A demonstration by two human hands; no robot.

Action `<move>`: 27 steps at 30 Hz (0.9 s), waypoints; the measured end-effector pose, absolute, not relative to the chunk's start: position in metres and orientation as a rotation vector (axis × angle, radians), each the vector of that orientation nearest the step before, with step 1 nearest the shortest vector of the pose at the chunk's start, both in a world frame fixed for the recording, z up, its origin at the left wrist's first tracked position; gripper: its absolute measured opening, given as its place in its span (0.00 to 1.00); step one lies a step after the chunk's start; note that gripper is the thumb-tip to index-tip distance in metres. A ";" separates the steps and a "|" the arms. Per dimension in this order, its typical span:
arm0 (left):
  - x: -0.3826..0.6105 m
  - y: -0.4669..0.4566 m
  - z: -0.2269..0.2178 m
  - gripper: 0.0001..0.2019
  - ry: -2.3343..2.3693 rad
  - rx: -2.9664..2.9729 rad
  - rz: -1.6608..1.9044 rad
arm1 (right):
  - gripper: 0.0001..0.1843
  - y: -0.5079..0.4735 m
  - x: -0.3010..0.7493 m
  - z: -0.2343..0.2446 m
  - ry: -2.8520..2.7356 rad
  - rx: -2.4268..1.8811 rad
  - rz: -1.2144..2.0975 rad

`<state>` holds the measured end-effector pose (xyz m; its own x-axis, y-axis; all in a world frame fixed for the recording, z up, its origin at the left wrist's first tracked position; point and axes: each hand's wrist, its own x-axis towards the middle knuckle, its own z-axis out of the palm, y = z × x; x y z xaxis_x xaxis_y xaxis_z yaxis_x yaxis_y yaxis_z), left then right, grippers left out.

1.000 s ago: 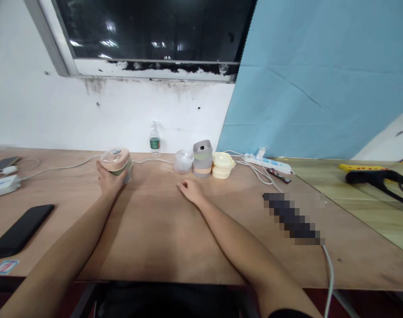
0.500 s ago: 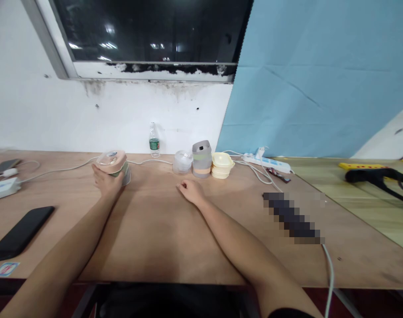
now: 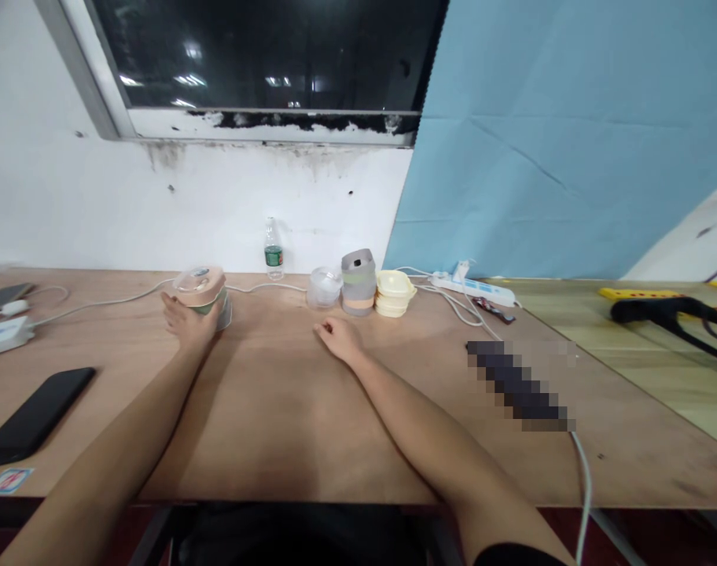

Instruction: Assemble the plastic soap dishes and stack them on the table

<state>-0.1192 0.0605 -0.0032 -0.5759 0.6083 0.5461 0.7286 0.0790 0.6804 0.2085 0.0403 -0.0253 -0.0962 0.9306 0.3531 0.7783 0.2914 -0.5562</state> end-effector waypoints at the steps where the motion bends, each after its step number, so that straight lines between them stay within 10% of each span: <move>1: -0.119 0.060 -0.003 0.59 -2.198 -1.382 -1.522 | 0.16 0.040 0.209 -0.024 -1.877 -1.505 0.281; 27: -0.063 0.035 -0.008 0.16 -1.107 -2.552 -1.028 | 0.15 0.077 0.315 -0.028 -1.082 -1.664 -0.147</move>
<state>-0.0630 0.0346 -0.0082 0.4850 0.5764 0.6577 0.6982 -0.7081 0.1058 0.3147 0.0767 -0.0276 0.5764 0.5722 0.5834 0.7070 0.0087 -0.7072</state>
